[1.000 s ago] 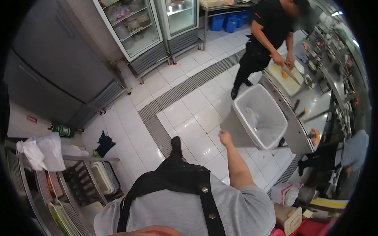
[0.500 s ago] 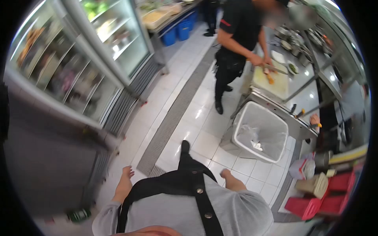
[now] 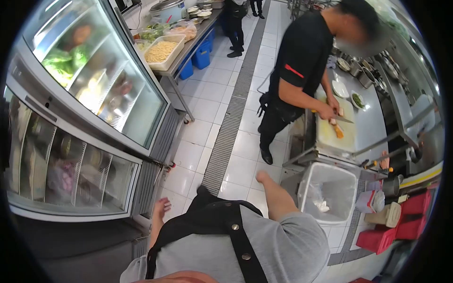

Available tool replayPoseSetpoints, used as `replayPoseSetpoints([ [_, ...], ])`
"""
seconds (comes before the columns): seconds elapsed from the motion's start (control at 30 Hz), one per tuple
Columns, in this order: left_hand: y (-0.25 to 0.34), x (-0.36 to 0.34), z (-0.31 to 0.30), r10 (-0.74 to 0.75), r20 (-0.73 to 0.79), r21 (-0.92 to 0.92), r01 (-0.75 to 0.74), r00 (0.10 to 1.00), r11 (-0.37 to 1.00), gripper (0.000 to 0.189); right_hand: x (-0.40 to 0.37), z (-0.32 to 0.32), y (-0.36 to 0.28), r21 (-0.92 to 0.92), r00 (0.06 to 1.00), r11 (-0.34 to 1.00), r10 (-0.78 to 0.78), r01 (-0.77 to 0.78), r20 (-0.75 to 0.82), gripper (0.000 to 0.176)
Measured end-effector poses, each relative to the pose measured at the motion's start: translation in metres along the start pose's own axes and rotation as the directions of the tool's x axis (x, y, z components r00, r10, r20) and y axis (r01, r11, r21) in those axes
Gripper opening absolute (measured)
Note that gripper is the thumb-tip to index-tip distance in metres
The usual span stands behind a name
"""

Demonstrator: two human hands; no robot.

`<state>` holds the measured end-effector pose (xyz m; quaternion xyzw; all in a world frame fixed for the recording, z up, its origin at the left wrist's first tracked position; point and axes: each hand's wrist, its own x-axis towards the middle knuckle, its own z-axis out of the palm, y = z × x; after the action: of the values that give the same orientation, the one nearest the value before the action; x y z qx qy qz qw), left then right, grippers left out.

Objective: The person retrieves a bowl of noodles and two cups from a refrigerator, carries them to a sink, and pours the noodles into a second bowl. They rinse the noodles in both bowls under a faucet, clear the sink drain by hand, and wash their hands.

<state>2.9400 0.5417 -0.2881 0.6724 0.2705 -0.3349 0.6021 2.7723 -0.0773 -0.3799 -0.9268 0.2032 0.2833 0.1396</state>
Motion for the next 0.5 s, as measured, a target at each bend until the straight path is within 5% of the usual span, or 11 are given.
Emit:
replayPoseSetpoints([
  [0.03, 0.045, 0.029, -0.002, 0.103, -0.014, 0.034, -0.102, 0.995, 0.994, 0.025, 0.044, -0.049, -0.038, 0.182, 0.991, 0.983, 0.036, -0.012, -0.127, 0.028],
  [0.1, 0.146, 0.092, -0.008, 0.359, 0.003, 0.062, -0.359, 0.933, 0.931, 0.021, 0.11, -0.132, -0.099, 0.312, 0.908, 0.91, -0.135, 0.272, -0.397, 0.028],
  [0.17, 0.27, 0.133, 0.006, 0.592, -0.016, 0.042, -0.591, 0.806, 0.806, 0.019, 0.154, -0.215, -0.166, 0.289, 0.894, 0.897, -0.205, 0.334, -0.399, 0.031],
  [0.23, 0.394, 0.138, 0.036, 0.757, -0.063, 0.053, -0.755, 0.651, 0.653, 0.018, 0.207, -0.225, -0.207, 0.371, 0.88, 0.822, -0.296, 0.433, -0.371, 0.032],
  [0.3, 0.515, 0.151, 0.066, 0.912, 0.004, 0.121, -0.906, 0.41, 0.406, 0.018, 0.246, -0.242, -0.257, 0.378, 0.884, 0.832, -0.253, 0.407, -0.394, 0.032],
  [0.37, 0.632, 0.127, 0.113, 0.983, 0.024, 0.267, -0.949, 0.183, 0.17, 0.019, 0.243, -0.273, -0.294, 0.402, 0.914, 0.821, -0.345, 0.405, -0.215, 0.032],
  [0.4, 0.684, 0.152, 0.125, 0.959, -0.018, 0.076, -0.956, 0.282, 0.283, 0.022, 0.246, -0.288, -0.295, 0.437, 0.922, 0.814, -0.366, 0.384, -0.129, 0.033],
  [0.43, 0.734, 0.123, 0.153, 0.968, -0.076, 0.336, -0.907, 0.241, 0.252, 0.026, 0.249, -0.299, -0.3, 0.473, 0.918, 0.802, -0.395, 0.365, -0.039, 0.034],
  [0.47, 0.784, 0.133, 0.171, 0.997, -0.031, 0.403, -0.914, -0.066, -0.047, 0.029, 0.258, -0.307, -0.303, 0.509, 0.903, 0.789, -0.426, 0.344, 0.05, 0.034],
  [0.5, 0.825, 0.124, 0.196, 0.98, -0.045, 0.478, -0.865, -0.196, -0.151, 0.031, 0.271, -0.313, -0.3, 0.526, 0.915, 0.786, -0.402, 0.326, 0.033, 0.034],
])
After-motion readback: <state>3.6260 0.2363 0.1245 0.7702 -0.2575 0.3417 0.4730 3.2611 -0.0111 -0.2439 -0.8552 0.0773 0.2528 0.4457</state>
